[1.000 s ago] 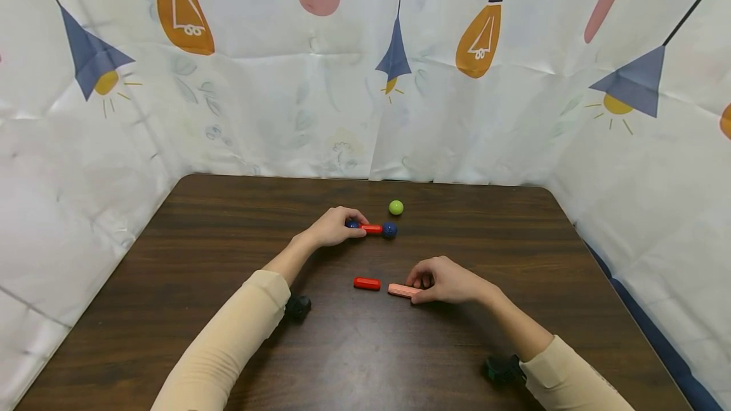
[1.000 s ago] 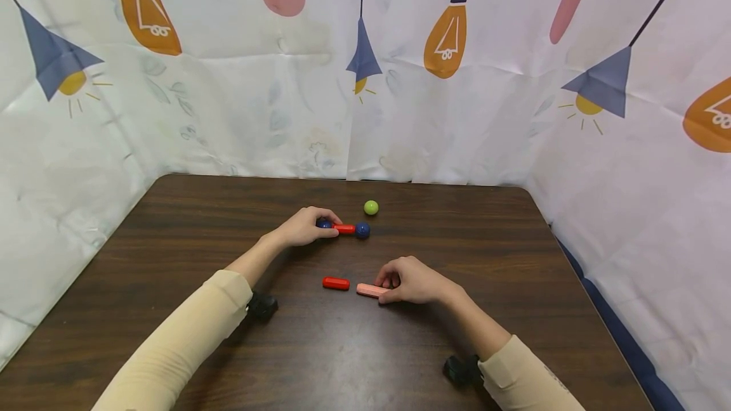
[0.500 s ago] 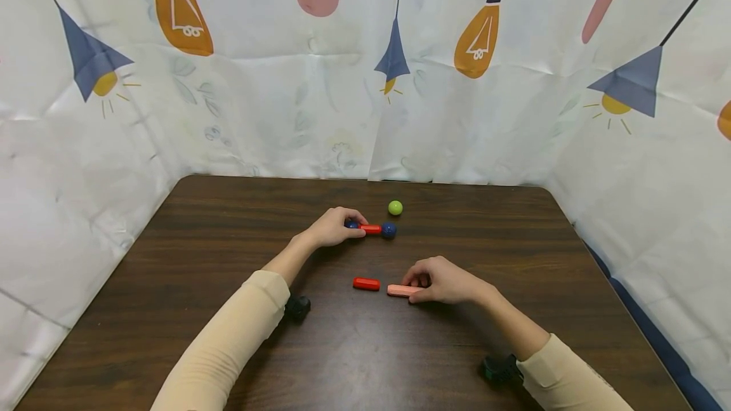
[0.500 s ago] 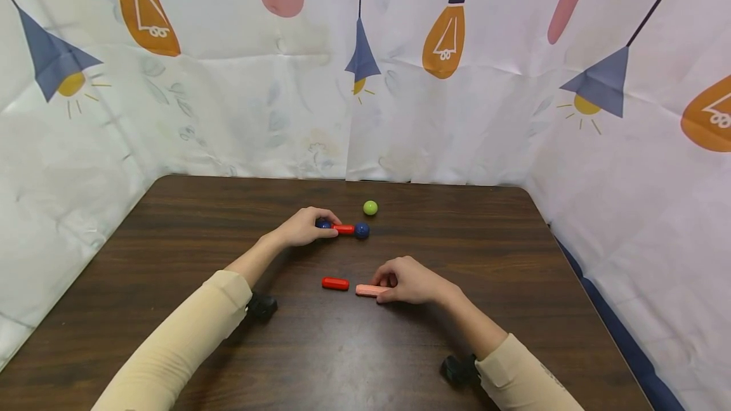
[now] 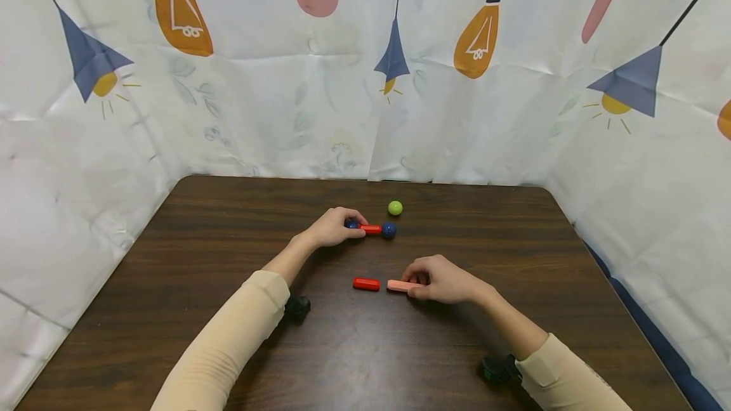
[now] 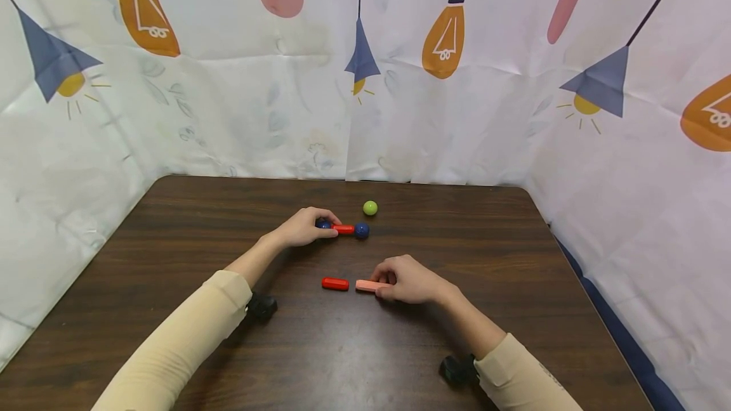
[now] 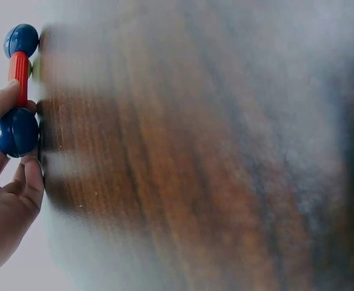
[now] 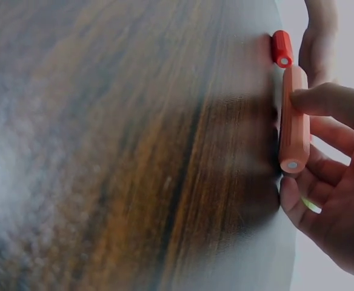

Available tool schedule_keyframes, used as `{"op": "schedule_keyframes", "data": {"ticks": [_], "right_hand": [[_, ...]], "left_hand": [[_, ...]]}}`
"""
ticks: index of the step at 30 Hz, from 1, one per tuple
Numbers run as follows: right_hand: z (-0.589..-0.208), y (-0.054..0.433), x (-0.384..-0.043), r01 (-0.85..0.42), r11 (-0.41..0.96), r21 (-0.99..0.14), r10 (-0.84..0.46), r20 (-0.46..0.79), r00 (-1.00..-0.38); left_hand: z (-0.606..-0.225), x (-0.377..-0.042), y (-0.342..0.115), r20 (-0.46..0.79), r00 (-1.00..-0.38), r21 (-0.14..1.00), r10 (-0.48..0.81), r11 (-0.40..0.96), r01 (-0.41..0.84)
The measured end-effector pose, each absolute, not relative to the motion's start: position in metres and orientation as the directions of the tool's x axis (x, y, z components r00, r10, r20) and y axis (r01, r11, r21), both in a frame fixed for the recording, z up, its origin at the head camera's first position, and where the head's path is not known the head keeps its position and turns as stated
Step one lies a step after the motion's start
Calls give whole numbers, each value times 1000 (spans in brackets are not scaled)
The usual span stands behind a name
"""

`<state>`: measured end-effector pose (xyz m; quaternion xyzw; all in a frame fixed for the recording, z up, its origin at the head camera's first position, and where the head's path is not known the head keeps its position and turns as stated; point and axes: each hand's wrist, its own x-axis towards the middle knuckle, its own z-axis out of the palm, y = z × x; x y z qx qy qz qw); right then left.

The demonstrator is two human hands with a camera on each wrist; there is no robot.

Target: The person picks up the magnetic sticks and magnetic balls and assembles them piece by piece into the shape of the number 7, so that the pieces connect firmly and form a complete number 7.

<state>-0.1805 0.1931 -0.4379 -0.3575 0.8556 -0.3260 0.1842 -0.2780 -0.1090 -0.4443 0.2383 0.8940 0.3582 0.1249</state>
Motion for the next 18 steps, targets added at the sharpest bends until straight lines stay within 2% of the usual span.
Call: {"op": "schedule_keyframes", "data": {"ticks": [12,18], "right_hand": [[-438,193,-182,-431,540,-723,-687,-84,-722],[-435,192,-182,-359,540,-761,-658,-116,-744]], "left_hand": [[-444,-278,-109,-55,-855,697,516,633,337],[-444,-278,-108,-64,-861,703,505,635,320]]}}
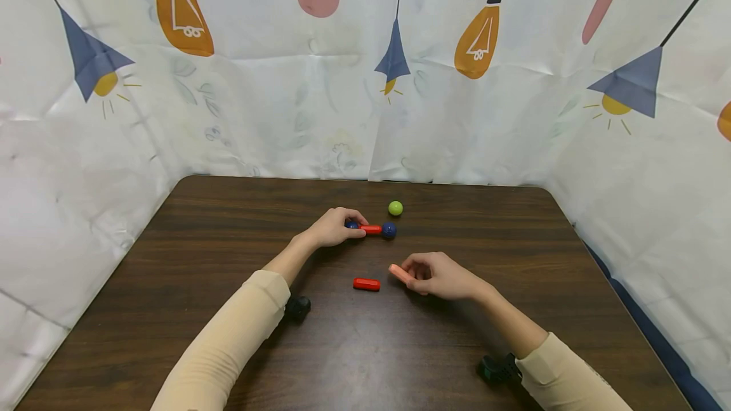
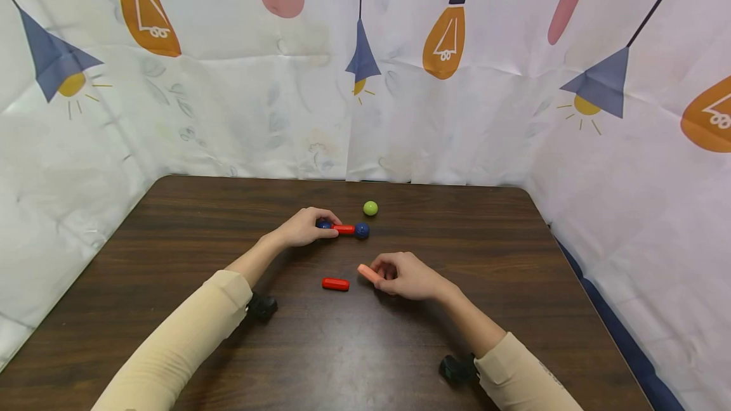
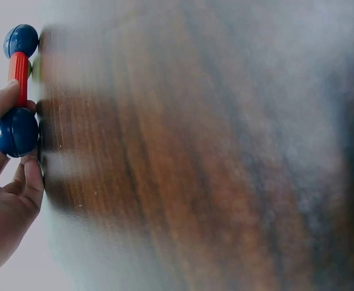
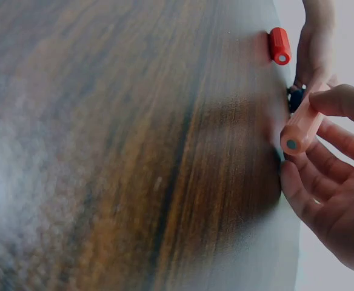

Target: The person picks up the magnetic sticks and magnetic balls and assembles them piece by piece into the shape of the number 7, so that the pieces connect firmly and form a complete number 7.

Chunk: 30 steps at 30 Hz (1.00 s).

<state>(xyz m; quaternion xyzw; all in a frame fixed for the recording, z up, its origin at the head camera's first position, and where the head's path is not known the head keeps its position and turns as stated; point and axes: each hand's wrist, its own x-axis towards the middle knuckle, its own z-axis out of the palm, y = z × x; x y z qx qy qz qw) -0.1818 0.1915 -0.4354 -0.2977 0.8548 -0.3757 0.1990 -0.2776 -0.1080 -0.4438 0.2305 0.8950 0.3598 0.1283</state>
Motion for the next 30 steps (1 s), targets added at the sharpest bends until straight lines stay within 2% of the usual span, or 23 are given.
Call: {"op": "schedule_keyframes", "data": {"ticks": [8,25,30], "right_hand": [[-435,190,-182,-322,505,-800,-648,-105,-755],[-436,187,-187,-287,505,-814,-626,-117,-771],[-438,184,-189,-236,508,-828,-598,-142,-789]], "left_hand": [[-444,-277,-108,-60,-863,707,502,631,318],[-444,-277,-108,-59,-865,709,499,631,316],[-444,-276,-107,-66,-867,709,494,635,307]]}}
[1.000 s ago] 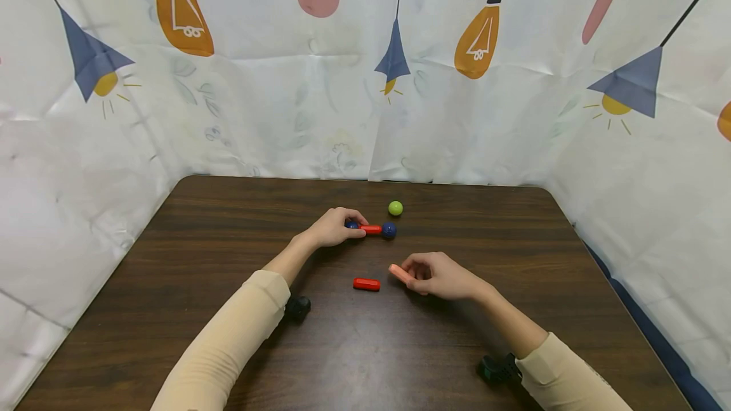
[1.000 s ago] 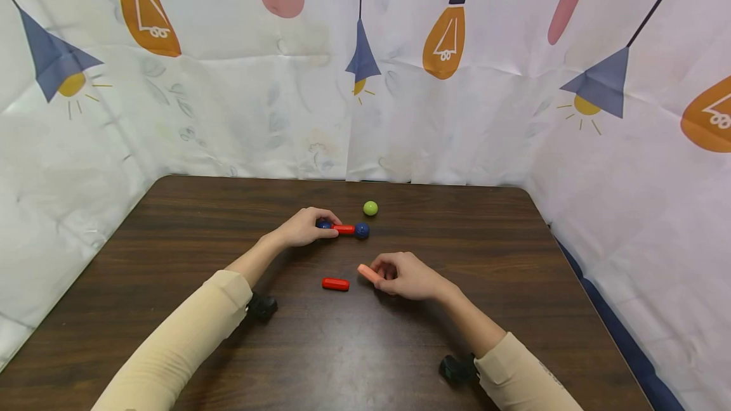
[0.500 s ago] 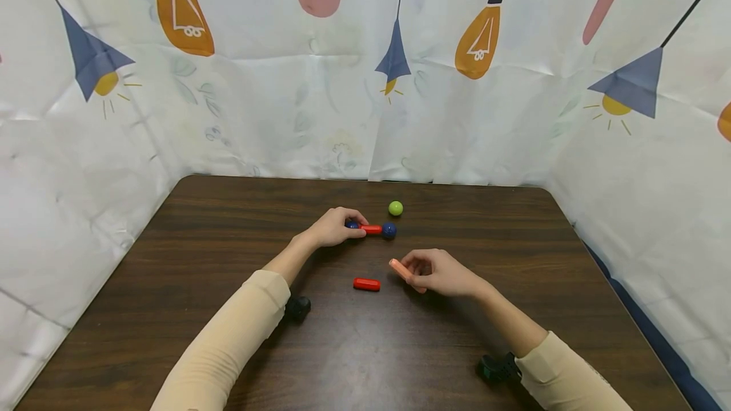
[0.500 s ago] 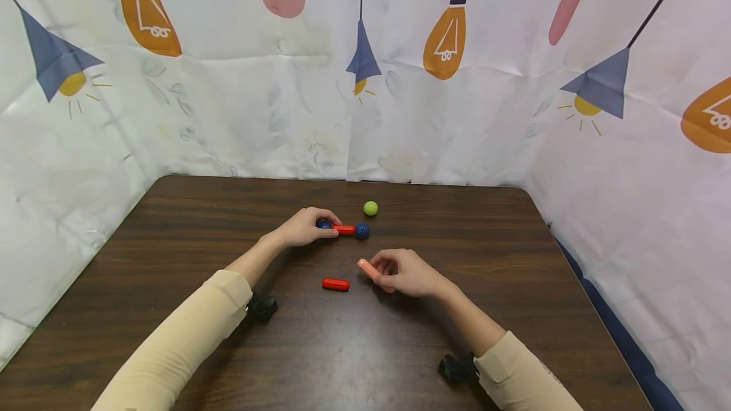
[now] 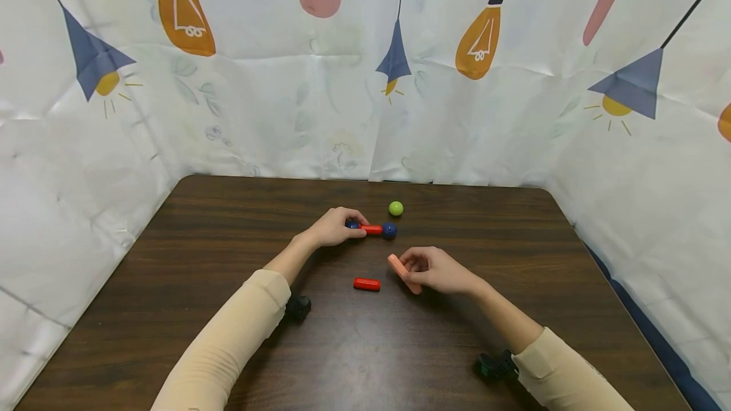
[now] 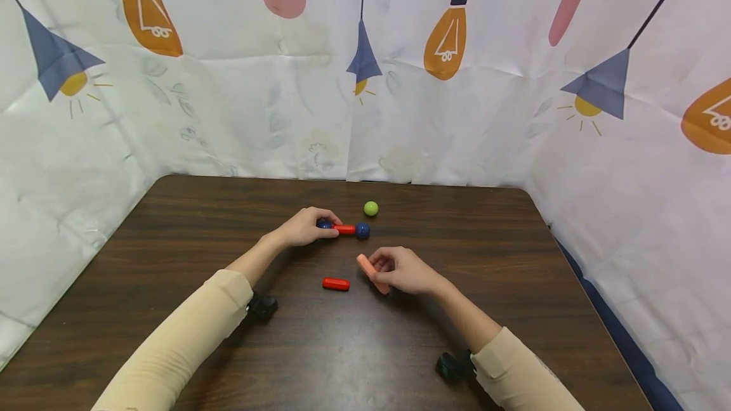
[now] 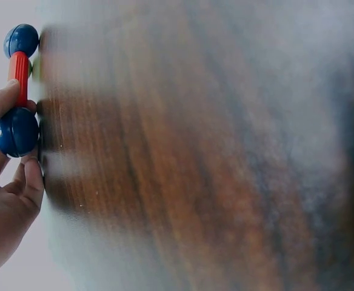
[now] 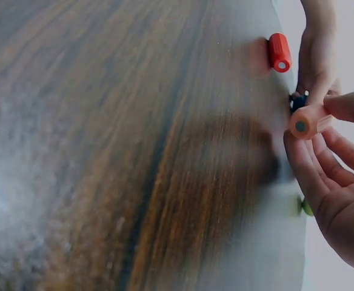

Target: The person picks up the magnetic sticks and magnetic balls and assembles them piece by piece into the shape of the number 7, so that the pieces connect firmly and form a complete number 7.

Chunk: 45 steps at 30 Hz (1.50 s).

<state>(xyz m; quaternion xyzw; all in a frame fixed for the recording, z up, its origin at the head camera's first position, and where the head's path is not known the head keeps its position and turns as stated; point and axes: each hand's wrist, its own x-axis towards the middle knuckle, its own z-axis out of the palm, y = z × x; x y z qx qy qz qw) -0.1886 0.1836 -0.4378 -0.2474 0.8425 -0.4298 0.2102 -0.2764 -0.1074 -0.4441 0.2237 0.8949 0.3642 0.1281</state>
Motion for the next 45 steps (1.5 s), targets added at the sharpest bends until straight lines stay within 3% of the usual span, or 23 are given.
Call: {"op": "schedule_keyframes", "data": {"ticks": [28,45], "right_hand": [[-444,166,-195,136,320,-938,-380,-259,-888],[-446,155,-198,239,204,-949,-342,-298,-891]], "left_hand": [[-442,-274,-108,-72,-863,719,500,626,303],[-442,-275,-109,-68,-857,716,512,623,316]]}}
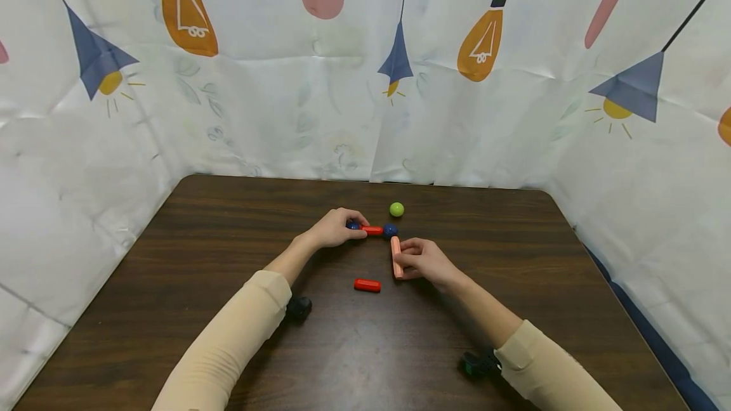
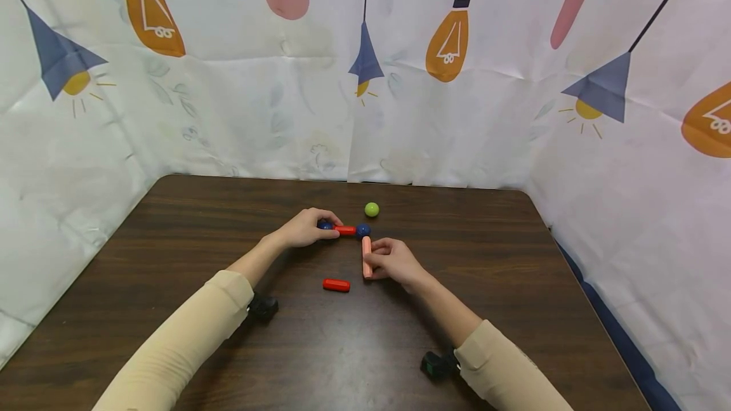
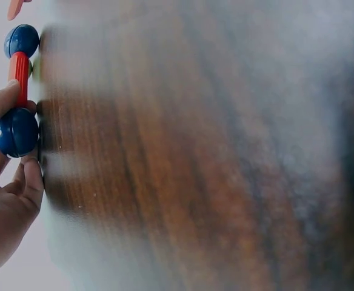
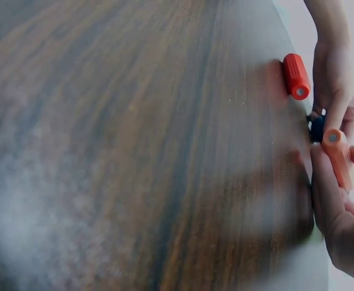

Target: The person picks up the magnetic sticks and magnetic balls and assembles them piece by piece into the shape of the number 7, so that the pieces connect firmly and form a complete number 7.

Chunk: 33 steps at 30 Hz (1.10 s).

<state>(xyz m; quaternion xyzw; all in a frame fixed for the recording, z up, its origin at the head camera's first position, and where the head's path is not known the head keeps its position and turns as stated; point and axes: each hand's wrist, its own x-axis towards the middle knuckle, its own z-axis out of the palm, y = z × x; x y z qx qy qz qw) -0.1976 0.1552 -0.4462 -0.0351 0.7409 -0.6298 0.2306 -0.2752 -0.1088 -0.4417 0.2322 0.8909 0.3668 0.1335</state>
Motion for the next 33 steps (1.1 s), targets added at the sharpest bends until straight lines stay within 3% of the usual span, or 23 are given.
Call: {"op": "schedule_keyframes", "data": {"ticks": [33], "right_hand": [[-445,132,-207,355,122,-927,-297,-375,-878]], "left_hand": [[-442,-277,-109,-82,-858,716,507,629,303]]}}
